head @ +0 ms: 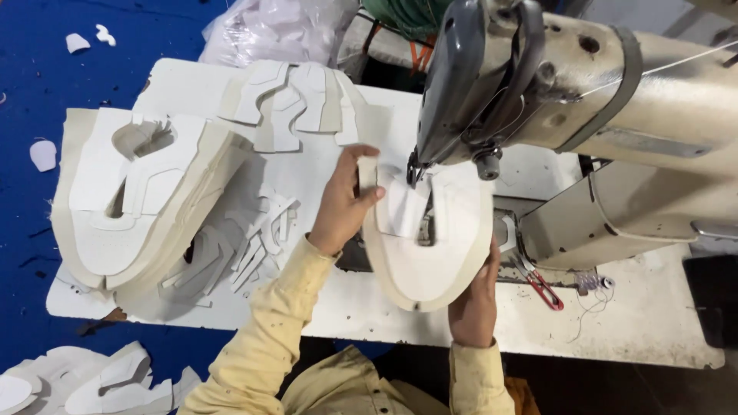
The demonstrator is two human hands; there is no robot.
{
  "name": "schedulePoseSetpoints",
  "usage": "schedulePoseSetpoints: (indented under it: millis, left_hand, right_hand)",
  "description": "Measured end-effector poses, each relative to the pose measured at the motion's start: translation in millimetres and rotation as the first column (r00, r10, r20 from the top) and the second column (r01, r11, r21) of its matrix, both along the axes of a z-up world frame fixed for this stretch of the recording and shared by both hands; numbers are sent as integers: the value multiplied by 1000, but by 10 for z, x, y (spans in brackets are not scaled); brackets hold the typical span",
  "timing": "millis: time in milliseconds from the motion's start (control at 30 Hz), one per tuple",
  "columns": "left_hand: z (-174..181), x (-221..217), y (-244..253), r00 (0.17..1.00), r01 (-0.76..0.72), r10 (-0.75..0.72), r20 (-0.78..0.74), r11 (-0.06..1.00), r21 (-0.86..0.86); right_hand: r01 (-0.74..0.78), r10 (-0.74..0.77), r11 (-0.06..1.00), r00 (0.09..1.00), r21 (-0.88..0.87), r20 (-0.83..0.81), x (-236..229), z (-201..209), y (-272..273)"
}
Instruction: The person aligns white shoe parts under a sewing machine needle and sews them together. They repeatedly pick up parts from a stack, position them, operate the machine, and place the finished pieces back on the table.
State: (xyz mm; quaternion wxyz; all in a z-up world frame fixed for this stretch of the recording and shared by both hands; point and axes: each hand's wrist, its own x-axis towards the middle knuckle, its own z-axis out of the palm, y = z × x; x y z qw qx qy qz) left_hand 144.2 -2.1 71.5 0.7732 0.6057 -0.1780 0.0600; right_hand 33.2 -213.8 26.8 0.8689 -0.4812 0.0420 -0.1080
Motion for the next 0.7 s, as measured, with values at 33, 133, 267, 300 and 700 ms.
schedulePoseSetpoints:
  millis: [33,133,267,300,700]
  left_hand:
    - [57,6,-11,1000,-4,4,6,1000,0]
    - [153,13,-36,952,-120,258,-167,811,573]
    - [151,-29,-99,982,-137,177,-63,904,406]
    - [179,-39,-117,985,-164,171,13,916,367]
    - [-23,-208,-288,929,-367,356,98,862,350]
  right_hand:
    - [-4,4,1000,1000,0,6,-28,-98,-28]
    - [-55,60,994,997,-98,53,-76,-290,-49]
    - [113,-105,988,991,-106,82,-2,21,23]
    - [126,-114,951,992,-284,57,31,174,47]
    - [137,-122,847,991,-514,63,147,193,-130]
